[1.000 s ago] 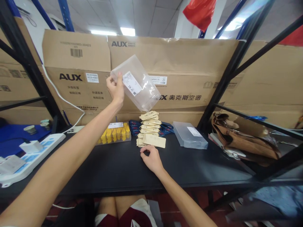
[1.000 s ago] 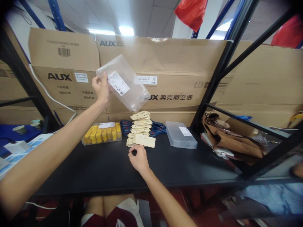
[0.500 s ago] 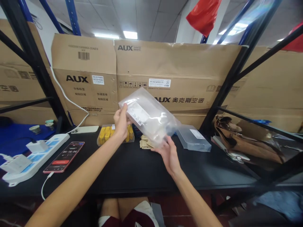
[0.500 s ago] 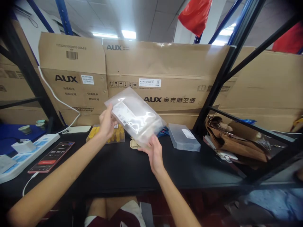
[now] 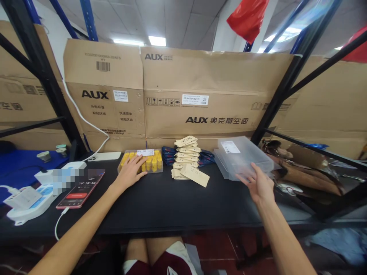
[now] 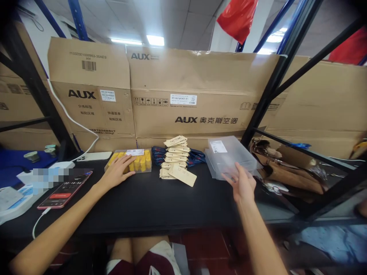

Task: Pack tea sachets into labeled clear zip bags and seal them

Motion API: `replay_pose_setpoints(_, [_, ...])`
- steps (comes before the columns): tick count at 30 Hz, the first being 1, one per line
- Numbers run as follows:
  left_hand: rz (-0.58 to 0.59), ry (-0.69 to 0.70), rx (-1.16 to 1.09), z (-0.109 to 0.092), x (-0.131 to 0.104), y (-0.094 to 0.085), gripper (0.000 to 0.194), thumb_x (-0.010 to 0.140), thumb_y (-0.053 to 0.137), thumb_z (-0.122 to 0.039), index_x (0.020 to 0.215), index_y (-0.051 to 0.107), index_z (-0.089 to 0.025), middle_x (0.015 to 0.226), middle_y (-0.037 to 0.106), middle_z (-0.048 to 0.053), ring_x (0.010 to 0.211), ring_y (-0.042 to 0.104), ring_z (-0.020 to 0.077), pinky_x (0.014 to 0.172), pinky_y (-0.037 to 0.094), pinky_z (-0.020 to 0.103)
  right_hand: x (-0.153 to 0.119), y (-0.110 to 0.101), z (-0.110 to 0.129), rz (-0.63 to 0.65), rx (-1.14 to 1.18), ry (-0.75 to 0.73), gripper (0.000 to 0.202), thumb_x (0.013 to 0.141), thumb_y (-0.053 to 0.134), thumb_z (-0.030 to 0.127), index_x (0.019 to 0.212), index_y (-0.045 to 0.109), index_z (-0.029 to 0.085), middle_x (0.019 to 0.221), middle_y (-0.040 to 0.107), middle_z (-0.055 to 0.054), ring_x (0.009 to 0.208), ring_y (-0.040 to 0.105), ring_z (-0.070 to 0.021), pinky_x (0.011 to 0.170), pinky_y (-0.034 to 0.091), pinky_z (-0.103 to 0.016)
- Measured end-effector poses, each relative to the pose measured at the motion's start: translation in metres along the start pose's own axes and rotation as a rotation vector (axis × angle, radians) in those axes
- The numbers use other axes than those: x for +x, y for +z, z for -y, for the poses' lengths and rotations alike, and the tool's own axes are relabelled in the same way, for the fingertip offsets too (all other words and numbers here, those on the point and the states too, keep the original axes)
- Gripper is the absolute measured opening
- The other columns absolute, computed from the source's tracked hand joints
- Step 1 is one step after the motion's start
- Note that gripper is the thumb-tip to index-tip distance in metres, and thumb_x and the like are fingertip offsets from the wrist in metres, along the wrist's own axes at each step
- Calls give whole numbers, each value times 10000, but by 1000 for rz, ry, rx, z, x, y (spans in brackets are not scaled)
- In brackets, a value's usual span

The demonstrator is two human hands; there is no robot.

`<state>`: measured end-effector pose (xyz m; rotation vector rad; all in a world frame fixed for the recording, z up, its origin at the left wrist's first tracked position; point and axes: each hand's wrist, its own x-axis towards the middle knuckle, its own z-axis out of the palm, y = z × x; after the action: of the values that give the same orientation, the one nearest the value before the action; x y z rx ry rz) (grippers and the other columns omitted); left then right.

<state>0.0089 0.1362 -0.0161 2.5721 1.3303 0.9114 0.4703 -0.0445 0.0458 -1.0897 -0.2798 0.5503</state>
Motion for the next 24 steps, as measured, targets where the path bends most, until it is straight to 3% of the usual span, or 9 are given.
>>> replay_pose_setpoints(3, [11,37,104,15,-3,1,604,968,623,-543,1477,659,-220,1606,579,206,1549,460,416,1253,314,651,6,-11,-5,115,-164,152,274,893,782,379,936,575,205,842,812,-151,669,816,-306,532,688,-404])
replay_pose_setpoints(6, [-13,66,143,20,-12,-4,623,996,588,-555,1515,641,-214,1603,580,194,1537,481,408,1241,344,646,2,-27,-7,136,-332,220,340,832,843,366,978,605,171,799,815,-205,533,775,-301,429,647,-366])
replay_pose_setpoints(10, [-109,76,144,17,-34,-9,638,1026,542,-591,1523,638,-203,1597,585,183,1531,495,389,1228,387,638,-28,-39,-15,103,-273,-32,460,639,956,295,978,707,110,679,794,-151,391,672,-201,387,599,-268])
replay_pose_setpoints(12, [-188,54,142,7,-48,-7,647,1036,536,-586,1536,623,-185,1598,579,197,1531,494,388,1229,391,640,-55,-29,-23,220,-238,-109,525,612,984,379,988,765,85,698,798,-148,417,688,-195,409,605,-263])
replay_pose_setpoints(15, [-305,49,123,-20,-65,0,609,1043,566,-533,1562,598,-218,1619,561,184,1537,491,367,1240,393,624,-98,12,-43,545,-313,50,489,691,960,491,954,812,106,865,830,-199,700,825,-304,509,670,-318])
replay_pose_setpoints(18, [-405,140,66,-50,-76,4,578,1037,626,-426,1601,548,-323,1603,589,144,1499,541,356,1214,429,636,-130,77,-70,721,-275,139,505,748,940,486,1124,794,181,1047,843,-146,912,839,-321,602,711,-376])
replay_pose_setpoints(21, [-376,274,53,-66,-82,2,612,1050,620,-342,1643,471,-377,1572,624,119,1460,587,336,1242,389,653,-141,139,-95,872,-332,279,443,795,885,536,1051,783,189,956,839,-104,793,823,-288,531,666,-354])
replay_pose_setpoints(24, [-362,273,71,-68,-86,-3,640,1035,647,-337,1644,458,-395,1600,598,110,1474,573,335,1258,352,669,-141,184,-111,892,-305,279,352,715,931,420,892,756,171,829,821,-77,706,793,-248,565,633,-306])
